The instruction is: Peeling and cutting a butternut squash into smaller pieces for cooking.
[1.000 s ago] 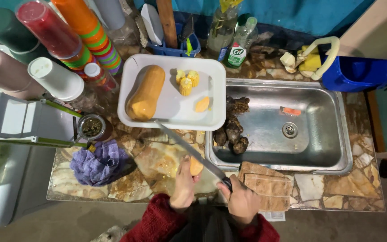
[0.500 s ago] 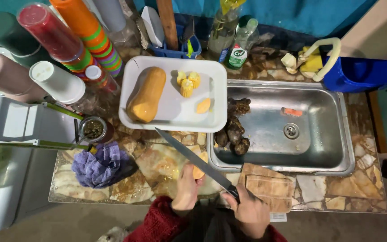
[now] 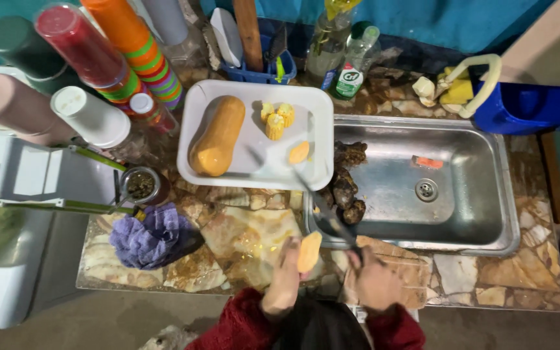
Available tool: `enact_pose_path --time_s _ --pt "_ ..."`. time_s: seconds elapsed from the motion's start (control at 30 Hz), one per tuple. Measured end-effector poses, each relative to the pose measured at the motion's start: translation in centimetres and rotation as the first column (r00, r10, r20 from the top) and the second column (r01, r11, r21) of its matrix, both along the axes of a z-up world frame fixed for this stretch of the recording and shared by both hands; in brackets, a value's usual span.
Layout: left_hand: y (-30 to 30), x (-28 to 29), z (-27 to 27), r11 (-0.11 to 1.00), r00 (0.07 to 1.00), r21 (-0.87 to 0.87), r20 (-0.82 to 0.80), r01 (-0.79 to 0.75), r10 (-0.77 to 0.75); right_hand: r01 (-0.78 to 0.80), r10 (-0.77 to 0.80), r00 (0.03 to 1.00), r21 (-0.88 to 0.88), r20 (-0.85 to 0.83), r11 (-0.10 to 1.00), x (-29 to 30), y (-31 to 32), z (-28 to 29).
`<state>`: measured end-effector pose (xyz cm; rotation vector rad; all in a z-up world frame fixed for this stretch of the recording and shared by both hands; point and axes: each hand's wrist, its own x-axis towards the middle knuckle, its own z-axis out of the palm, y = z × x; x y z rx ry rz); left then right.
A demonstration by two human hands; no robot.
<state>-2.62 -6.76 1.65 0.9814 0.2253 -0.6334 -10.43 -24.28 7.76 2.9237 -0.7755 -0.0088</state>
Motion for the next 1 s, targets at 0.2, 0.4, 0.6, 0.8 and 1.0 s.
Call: enact_pose_path --time_s 0.2,0.4,0.6,0.8,1.0 --pt "0.2 3.1 6.4 0.992 0.999 0.118 0.044 -0.031 0.026 0.115 -0.134 0.984 0.167 0.113 0.979 -1.3 -2.5 0.2" --pt "-0.2 3.3 7.3 0.99 0.995 0.132 -0.075 -0.051 0.061 -0.169 0.014 0.926 0.381 0.378 0.909 -2.0 3.0 5.0" --pt "-0.2 2.3 6.3 0.991 0.996 0.128 -0.069 -0.047 0.056 -0.085 0.021 0.975 0.284 0.223 0.955 -0.4 2.0 5.3" --pt "0.3 3.5 7.7 0.998 1.0 0.061 0.017 -0.011 0.01 0.131 -0.149 0.989 0.42 0.01 0.898 0.5 -3.4 0.7" --pt "1.1 4.3 7.9 0.957 0.992 0.29 -0.12 0.0 0.036 0.13 -0.277 0.935 0.517 0.219 0.846 -2.4 -2.5 1.0"
